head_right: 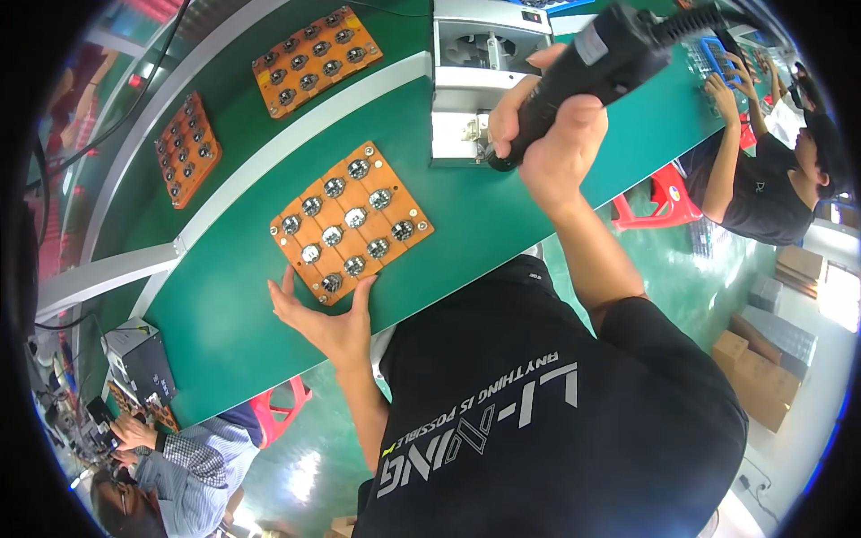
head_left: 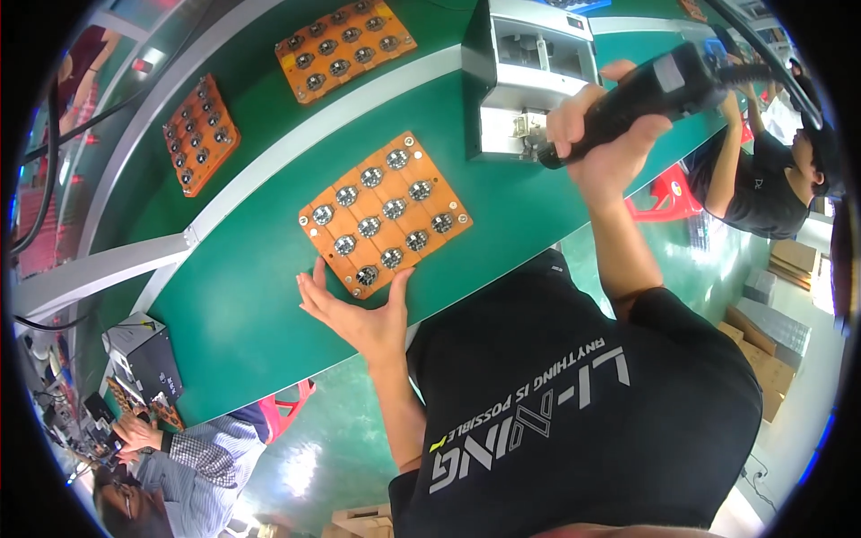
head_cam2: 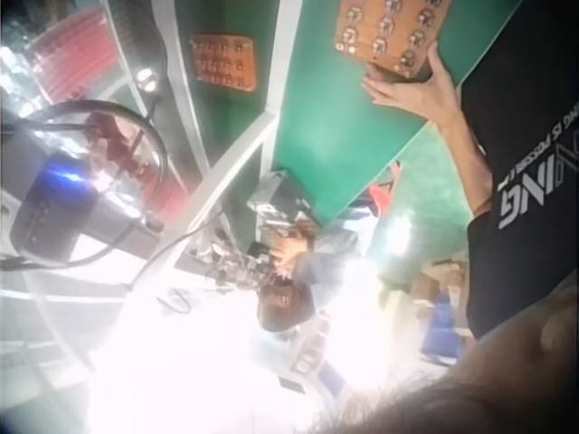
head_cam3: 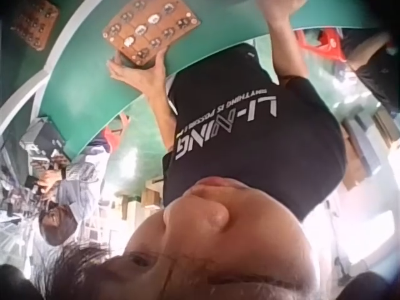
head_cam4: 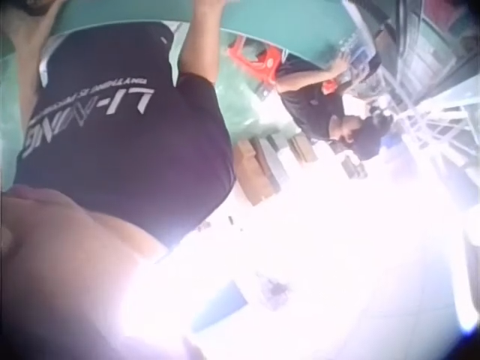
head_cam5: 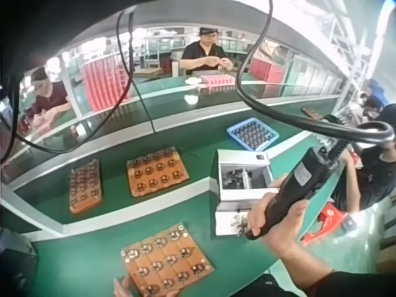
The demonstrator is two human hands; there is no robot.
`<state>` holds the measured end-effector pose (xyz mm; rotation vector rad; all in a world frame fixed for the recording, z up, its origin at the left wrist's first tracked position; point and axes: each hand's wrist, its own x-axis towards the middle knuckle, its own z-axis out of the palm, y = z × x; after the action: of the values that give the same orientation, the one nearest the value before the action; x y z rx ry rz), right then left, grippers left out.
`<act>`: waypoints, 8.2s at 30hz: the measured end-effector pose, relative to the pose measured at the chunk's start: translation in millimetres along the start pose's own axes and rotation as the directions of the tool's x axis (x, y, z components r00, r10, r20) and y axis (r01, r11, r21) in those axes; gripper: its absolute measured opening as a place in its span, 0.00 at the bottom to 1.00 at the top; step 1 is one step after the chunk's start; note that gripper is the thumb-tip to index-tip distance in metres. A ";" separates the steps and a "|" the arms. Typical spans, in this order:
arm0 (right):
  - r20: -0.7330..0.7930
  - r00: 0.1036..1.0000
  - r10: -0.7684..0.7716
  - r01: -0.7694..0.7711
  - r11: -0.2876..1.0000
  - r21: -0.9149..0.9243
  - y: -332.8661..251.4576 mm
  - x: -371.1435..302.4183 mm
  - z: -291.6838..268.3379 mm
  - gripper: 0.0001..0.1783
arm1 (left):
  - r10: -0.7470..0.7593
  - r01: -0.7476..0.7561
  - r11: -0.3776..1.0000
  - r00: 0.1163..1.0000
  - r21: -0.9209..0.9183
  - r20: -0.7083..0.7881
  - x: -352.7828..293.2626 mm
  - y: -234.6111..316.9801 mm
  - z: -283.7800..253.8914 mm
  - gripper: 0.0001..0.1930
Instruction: The person secures electronic components onto printed circuit boards by driving screws into them with an electric screwdriver.
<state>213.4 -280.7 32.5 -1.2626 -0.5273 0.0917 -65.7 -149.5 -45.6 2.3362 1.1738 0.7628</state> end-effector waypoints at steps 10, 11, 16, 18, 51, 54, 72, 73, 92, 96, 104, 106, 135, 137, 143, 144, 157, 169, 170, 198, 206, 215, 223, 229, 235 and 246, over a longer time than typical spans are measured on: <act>0.129 0.992 0.008 -0.057 0.923 0.382 22.6 -26.4 23.8 0.51 | -0.020 0.020 0.993 1.000 -0.112 0.009 9.9 26.0 19.0 0.63; 0.134 0.991 0.010 -0.061 0.923 0.381 25.7 -28.1 27.8 0.51 | 0.005 -0.003 0.999 0.999 -0.054 0.039 13.3 30.3 20.6 0.62; 0.108 0.993 0.047 -0.069 0.976 0.208 29.6 -30.0 36.4 0.52 | 0.283 -0.285 0.956 0.958 0.067 0.045 4.8 70.2 25.7 0.18; 0.148 0.988 0.036 -0.070 0.971 0.228 34.0 -32.3 32.9 0.51 | 0.325 -0.330 0.942 0.942 0.062 0.078 2.6 89.3 32.8 0.16; 0.158 0.985 0.064 -0.119 0.922 0.367 32.4 0.4 -30.0 0.49 | 0.457 -0.439 0.869 0.889 -0.228 0.030 57.9 139.4 56.9 0.17; 0.169 0.984 0.064 -0.129 0.905 0.406 21.3 0.6 -47.6 0.48 | -0.111 0.135 0.794 0.991 -0.592 0.078 125.9 103.4 57.2 0.22; 0.026 0.987 0.156 -0.155 0.923 0.353 -6.3 -9.2 -112.7 0.46 | -0.117 0.955 0.050 0.297 -0.293 0.948 281.5 -14.7 57.9 0.19; 0.029 0.988 0.152 -0.153 0.931 0.331 -4.5 -9.0 -112.7 0.46 | -0.121 0.954 0.054 0.299 -0.294 0.947 279.5 -10.6 60.8 0.19; -0.249 0.967 0.053 0.009 0.971 0.239 -23.4 61.4 -126.5 0.53 | -0.527 0.718 0.564 0.693 -0.407 0.492 94.4 -22.5 -31.8 0.21; -0.133 0.990 0.048 -0.032 0.992 0.121 -9.0 54.4 -118.4 0.53 | -0.589 0.761 0.581 0.638 -0.288 0.496 72.1 -40.7 -59.5 0.21; 0.020 0.999 0.046 -0.046 0.999 -0.023 -1.7 50.9 -111.8 0.50 | -0.596 0.704 0.710 0.593 0.011 0.542 66.9 -42.6 -75.8 0.19; 0.044 0.998 0.052 -0.049 0.998 -0.050 0.9 54.0 -114.3 0.48 | -0.597 0.699 0.714 0.572 0.046 0.562 71.9 -35.6 -76.5 0.18; 0.267 0.964 -0.015 -0.089 0.922 0.376 26.3 -25.3 -41.2 0.51 | 0.456 -0.454 0.889 0.889 0.053 -0.047 -44.4 120.9 76.4 0.09; 0.277 0.961 0.023 -0.125 0.926 0.357 23.8 -26.6 -42.3 0.50 | 0.469 -0.466 0.883 0.883 0.060 -0.035 -41.7 124.5 77.6 0.08; 0.240 0.969 0.058 -0.130 0.947 0.295 25.7 -29.1 -35.5 0.49 | 0.371 -0.368 0.928 0.927 0.064 -0.050 -40.7 122.5 77.9 0.11; 0.241 0.969 0.057 -0.129 0.947 0.296 26.8 -29.3 -35.0 0.49 | 0.366 -0.363 0.930 0.930 0.067 -0.044 -40.3 122.8 77.5 0.11; 0.405 0.903 0.147 -0.252 0.943 0.219 33.7 -23.1 -29.8 0.45 | 0.335 -0.331 0.932 0.942 0.146 0.000 -37.1 126.1 77.0 0.12; 0.151 0.980 0.128 -0.158 0.965 0.209 9.9 -5.3 -34.6 0.54 | 0.357 -0.357 0.921 0.934 0.155 0.029 -35.3 124.4 80.1 0.09; 0.085 0.988 0.126 -0.145 0.954 0.264 -4.8 3.1 -42.5 0.54 | 0.361 -0.359 0.916 0.932 0.177 0.026 -35.0 124.2 78.7 0.08; 0.199 0.980 0.032 -0.117 0.894 0.433 4.2 -20.1 -25.4 0.51 | 0.311 -0.314 0.947 0.949 0.069 0.058 -32.6 125.8 75.4 0.09; 0.271 0.963 0.003 -0.084 0.954 0.287 25.2 -32.8 -6.1 0.50 | 0.321 -0.322 0.945 0.947 0.057 0.019 -33.4 123.7 77.9 0.10; 0.396 0.918 -0.032 -0.065 0.971 0.230 24.1 -32.9 -0.8 0.50 | 0.327 -0.328 0.944 0.945 0.036 0.017 -31.1 123.8 76.1 0.09; 0.462 0.886 0.038 -0.158 0.962 0.224 26.8 -17.6 12.7 0.45 | 0.352 -0.352 0.934 0.936 0.063 0.007 -29.5 126.3 73.8 0.08; 0.394 0.916 0.073 -0.161 0.968 0.195 25.5 -15.5 1.7 0.51 | 0.372 -0.373 0.926 0.928 0.061 0.032 -29.8 127.5 75.0 0.10; 0.019 1.000 0.019 -0.022 0.982 0.187 -17.9 6.1 -37.2 0.55 | 0.338 -0.337 0.939 0.941 0.066 -0.007 -31.5 125.0 74.7 0.08; -0.173 0.982 -0.082 0.093 0.994 0.055 -28.2 36.3 -100.1 0.48 | 0.392 -0.388 0.916 0.920 0.098 -0.014 -33.4 122.3 76.4 0.07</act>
<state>281.8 -365.2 50.1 -1.1719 -0.4277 -0.0725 38.8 -254.3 -42.6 2.6876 0.7726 0.8969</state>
